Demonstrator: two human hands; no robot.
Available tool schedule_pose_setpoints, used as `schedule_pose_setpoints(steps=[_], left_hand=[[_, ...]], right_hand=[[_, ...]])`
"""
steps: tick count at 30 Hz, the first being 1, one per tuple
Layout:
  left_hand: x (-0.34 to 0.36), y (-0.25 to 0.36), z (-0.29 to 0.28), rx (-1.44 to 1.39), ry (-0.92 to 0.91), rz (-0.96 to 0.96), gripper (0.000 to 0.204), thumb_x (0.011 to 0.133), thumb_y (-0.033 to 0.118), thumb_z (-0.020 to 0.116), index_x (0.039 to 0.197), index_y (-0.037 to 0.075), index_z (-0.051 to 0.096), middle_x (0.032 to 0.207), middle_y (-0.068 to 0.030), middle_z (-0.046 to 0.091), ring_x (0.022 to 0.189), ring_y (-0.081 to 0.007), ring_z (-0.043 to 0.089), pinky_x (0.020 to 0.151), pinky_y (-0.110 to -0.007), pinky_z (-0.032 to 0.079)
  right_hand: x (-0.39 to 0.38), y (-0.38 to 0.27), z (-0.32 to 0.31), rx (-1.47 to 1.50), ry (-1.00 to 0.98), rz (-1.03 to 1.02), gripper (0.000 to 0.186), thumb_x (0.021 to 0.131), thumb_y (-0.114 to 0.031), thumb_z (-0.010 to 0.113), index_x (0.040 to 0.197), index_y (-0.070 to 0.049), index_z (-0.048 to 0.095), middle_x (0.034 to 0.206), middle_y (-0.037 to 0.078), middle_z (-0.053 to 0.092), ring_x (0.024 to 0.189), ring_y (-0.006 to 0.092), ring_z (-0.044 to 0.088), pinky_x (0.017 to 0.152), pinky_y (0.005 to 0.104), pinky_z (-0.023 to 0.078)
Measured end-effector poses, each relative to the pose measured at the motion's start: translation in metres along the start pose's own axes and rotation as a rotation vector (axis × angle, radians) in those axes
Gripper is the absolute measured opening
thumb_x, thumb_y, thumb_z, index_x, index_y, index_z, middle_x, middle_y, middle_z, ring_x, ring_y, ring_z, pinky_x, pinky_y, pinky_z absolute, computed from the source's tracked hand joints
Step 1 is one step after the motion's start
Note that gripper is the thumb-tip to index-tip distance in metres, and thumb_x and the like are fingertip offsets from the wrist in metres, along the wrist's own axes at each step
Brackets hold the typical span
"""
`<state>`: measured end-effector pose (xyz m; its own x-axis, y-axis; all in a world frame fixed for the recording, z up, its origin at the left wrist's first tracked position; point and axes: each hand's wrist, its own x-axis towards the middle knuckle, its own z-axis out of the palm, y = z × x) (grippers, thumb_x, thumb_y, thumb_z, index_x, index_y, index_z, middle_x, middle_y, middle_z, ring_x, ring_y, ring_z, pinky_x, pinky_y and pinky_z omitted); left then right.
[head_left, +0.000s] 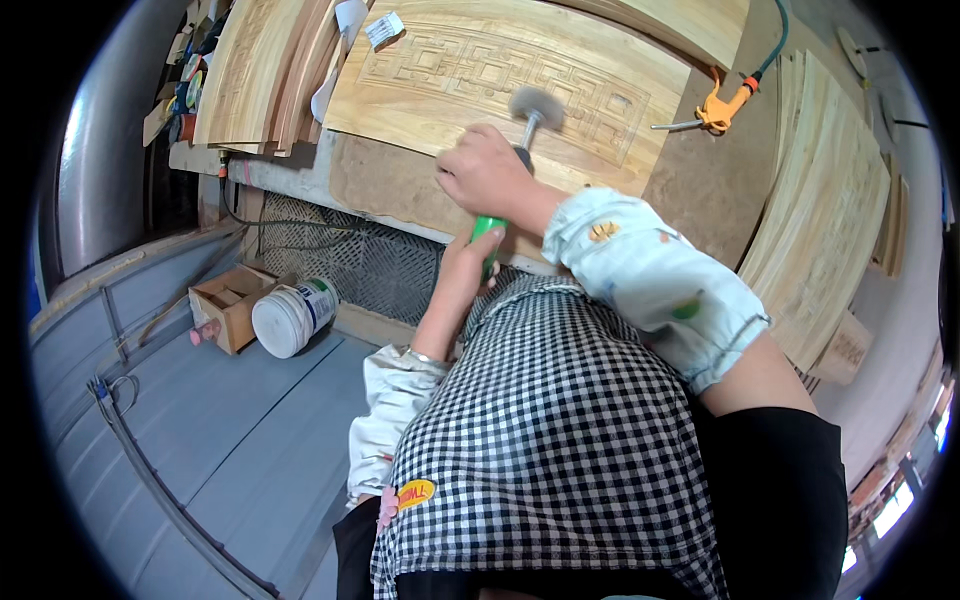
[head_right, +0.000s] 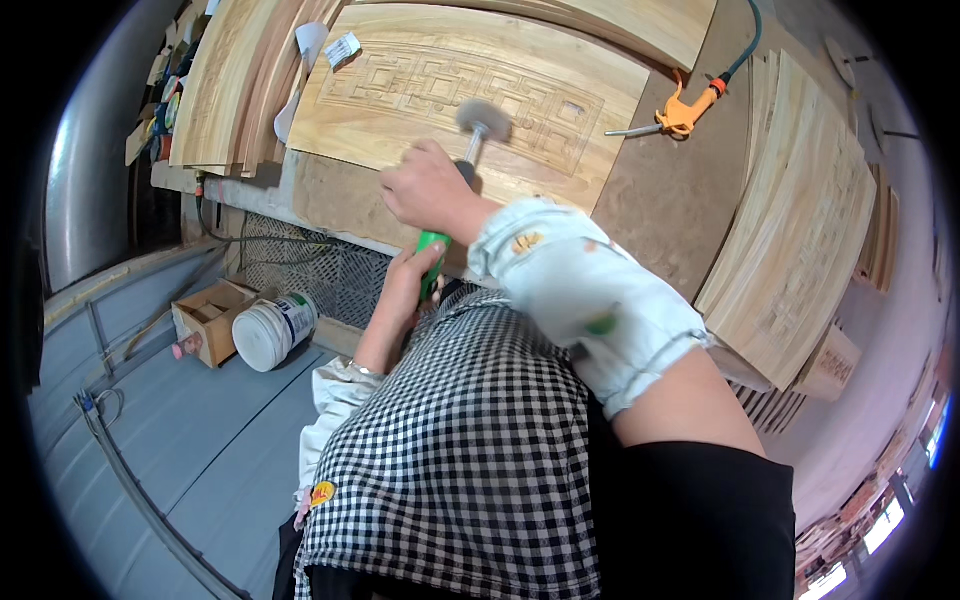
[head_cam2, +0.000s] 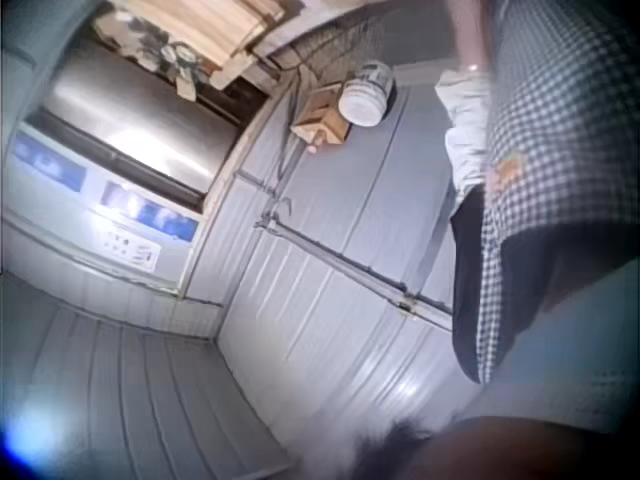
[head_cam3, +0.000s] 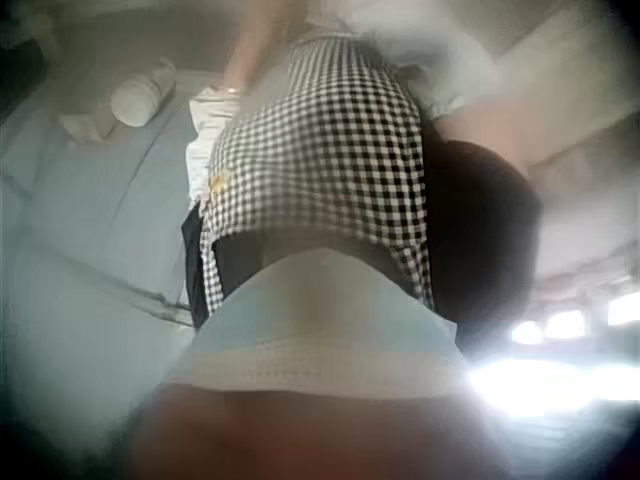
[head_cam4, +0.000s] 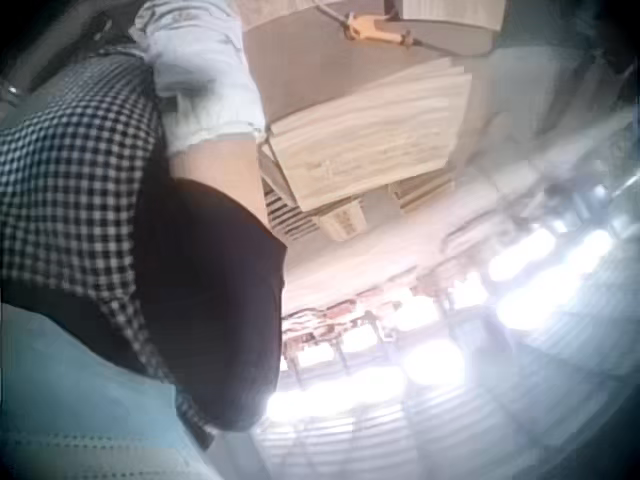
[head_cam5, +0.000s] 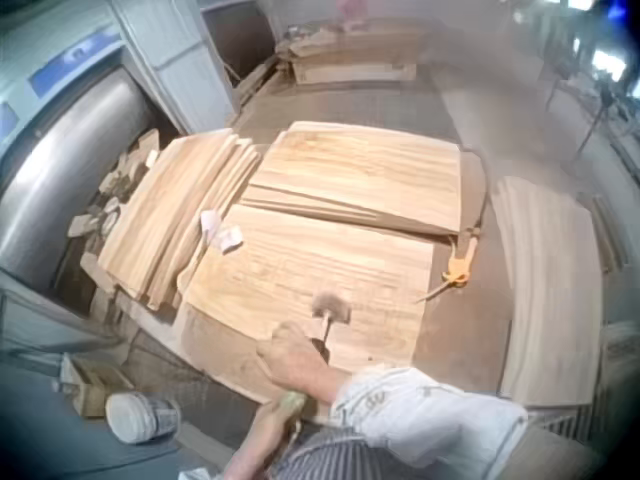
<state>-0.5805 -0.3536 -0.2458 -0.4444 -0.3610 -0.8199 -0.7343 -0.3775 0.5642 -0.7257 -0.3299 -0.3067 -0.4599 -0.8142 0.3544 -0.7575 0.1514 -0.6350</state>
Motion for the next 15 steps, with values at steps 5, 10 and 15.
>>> schedule_pose_setpoints(steps=[5,10,15], left_hand=[[-0.001,-0.005,0.012,-0.154,0.072,0.019,0.031,0.098,0.039,0.061,0.097,0.009,0.058,0.067,0.0003,0.056,0.048,-0.009,0.049,0.041,-0.024,0.033],[0.006,-0.02,-0.02,0.045,-0.043,0.004,0.029,0.096,0.037,0.064,0.093,0.009,0.059,0.065,-0.0004,0.057,0.047,-0.0094,0.048,0.041,-0.023,0.031],[0.008,-0.007,0.006,-0.122,0.108,0.08,0.032,0.096,0.038,0.064,0.102,0.006,0.061,0.066,-0.0003,0.055,0.048,-0.0082,0.048,0.042,-0.023,0.033]], right_hand=[[0.019,0.0,0.004,0.019,0.072,-0.133,0.013,0.083,-0.021,0.067,0.078,-0.01,0.072,0.068,0.01,0.065,0.083,0.0252,0.065,0.108,0.0503,0.041],[-0.009,-0.013,0.012,-0.12,-0.07,0.042,0.016,0.081,-0.024,0.068,0.073,-0.011,0.071,0.068,0.008,0.066,0.079,0.0238,0.066,0.106,0.0489,0.042],[0.02,-0.001,0.019,0.001,0.09,-0.124,0.018,0.08,-0.02,0.064,0.067,-0.01,0.07,0.064,0.01,0.065,0.079,0.0282,0.065,0.108,0.0501,0.039]])
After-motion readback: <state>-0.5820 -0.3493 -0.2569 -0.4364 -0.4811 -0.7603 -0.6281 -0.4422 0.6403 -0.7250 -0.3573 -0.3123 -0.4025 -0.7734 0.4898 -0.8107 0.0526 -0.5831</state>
